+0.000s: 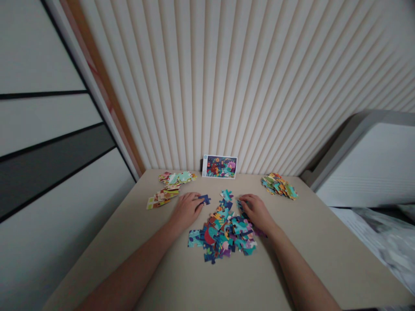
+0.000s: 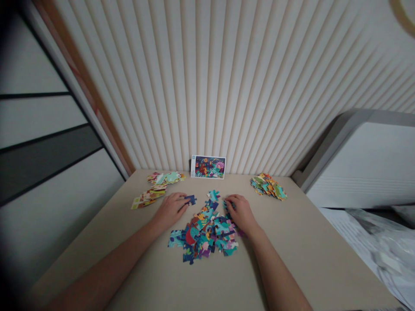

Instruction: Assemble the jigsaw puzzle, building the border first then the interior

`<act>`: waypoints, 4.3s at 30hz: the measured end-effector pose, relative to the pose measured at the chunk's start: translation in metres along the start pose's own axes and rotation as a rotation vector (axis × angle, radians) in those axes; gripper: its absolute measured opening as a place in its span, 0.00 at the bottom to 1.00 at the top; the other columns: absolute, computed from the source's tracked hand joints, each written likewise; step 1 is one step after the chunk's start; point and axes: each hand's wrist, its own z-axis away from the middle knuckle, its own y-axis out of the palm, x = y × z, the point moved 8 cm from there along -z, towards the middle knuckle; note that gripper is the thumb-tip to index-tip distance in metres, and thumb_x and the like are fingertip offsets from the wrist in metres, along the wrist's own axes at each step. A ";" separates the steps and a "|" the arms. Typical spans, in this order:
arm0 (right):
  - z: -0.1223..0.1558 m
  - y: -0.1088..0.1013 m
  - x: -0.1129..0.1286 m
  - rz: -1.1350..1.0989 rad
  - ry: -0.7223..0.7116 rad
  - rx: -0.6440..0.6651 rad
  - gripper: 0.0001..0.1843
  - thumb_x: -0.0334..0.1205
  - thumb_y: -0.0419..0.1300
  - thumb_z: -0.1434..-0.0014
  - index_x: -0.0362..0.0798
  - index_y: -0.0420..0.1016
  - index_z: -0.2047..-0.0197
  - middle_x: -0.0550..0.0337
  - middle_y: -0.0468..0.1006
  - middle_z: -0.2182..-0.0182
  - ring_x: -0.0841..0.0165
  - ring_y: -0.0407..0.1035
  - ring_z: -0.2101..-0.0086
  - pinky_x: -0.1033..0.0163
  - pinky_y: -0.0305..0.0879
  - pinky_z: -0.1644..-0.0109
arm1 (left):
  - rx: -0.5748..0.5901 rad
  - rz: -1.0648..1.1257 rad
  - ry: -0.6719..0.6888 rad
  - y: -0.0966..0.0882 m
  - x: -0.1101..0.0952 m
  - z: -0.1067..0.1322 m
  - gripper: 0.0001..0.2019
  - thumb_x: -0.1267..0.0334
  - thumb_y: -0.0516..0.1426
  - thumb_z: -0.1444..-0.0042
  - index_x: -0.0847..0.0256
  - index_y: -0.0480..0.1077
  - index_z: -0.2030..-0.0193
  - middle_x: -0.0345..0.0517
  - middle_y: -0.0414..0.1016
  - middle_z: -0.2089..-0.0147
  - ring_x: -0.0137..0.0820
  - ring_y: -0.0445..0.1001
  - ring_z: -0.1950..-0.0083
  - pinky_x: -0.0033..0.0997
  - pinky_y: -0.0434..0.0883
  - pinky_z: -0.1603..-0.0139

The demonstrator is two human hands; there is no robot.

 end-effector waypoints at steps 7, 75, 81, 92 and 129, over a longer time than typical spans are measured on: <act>0.000 0.001 -0.003 -0.007 0.002 -0.003 0.16 0.42 0.54 0.31 0.49 0.81 0.50 0.50 0.81 0.52 0.59 0.73 0.51 0.53 0.66 0.41 | -0.005 0.023 -0.040 0.004 0.010 -0.003 0.13 0.67 0.55 0.35 0.54 0.76 0.47 0.49 0.76 0.48 0.40 0.72 0.45 0.43 0.67 0.45; 0.011 0.002 0.035 -0.477 0.044 0.264 0.13 0.49 0.64 0.37 0.49 0.82 0.57 0.58 0.83 0.61 0.62 0.74 0.60 0.61 0.67 0.53 | 0.290 0.309 0.520 -0.012 -0.097 0.034 0.25 0.42 0.64 0.44 0.54 0.72 0.46 0.48 0.74 0.45 0.41 0.72 0.44 0.41 0.65 0.40; 0.009 0.004 0.023 -0.483 0.078 0.212 0.17 0.53 0.61 0.35 0.46 0.80 0.62 0.59 0.80 0.68 0.66 0.70 0.66 0.64 0.64 0.61 | 0.308 0.270 0.611 -0.012 -0.101 0.038 0.26 0.41 0.63 0.44 0.55 0.71 0.47 0.49 0.74 0.45 0.42 0.72 0.45 0.41 0.64 0.41; 0.012 0.013 0.047 -0.629 0.119 0.218 0.24 0.56 0.59 0.35 0.47 0.80 0.47 0.58 0.81 0.64 0.65 0.72 0.65 0.61 0.69 0.57 | -0.064 0.014 0.222 -0.019 -0.047 0.002 0.15 0.65 0.52 0.34 0.58 0.71 0.43 0.54 0.75 0.46 0.43 0.72 0.45 0.47 0.68 0.43; 0.010 0.016 0.045 -1.070 0.328 0.165 0.26 0.60 0.71 0.48 0.51 0.68 0.59 0.63 0.75 0.69 0.65 0.76 0.67 0.63 0.69 0.65 | -0.130 0.917 -0.278 0.008 0.014 0.001 0.13 0.52 0.59 0.37 0.59 0.70 0.55 0.47 0.78 0.56 0.37 0.80 0.54 0.41 0.78 0.52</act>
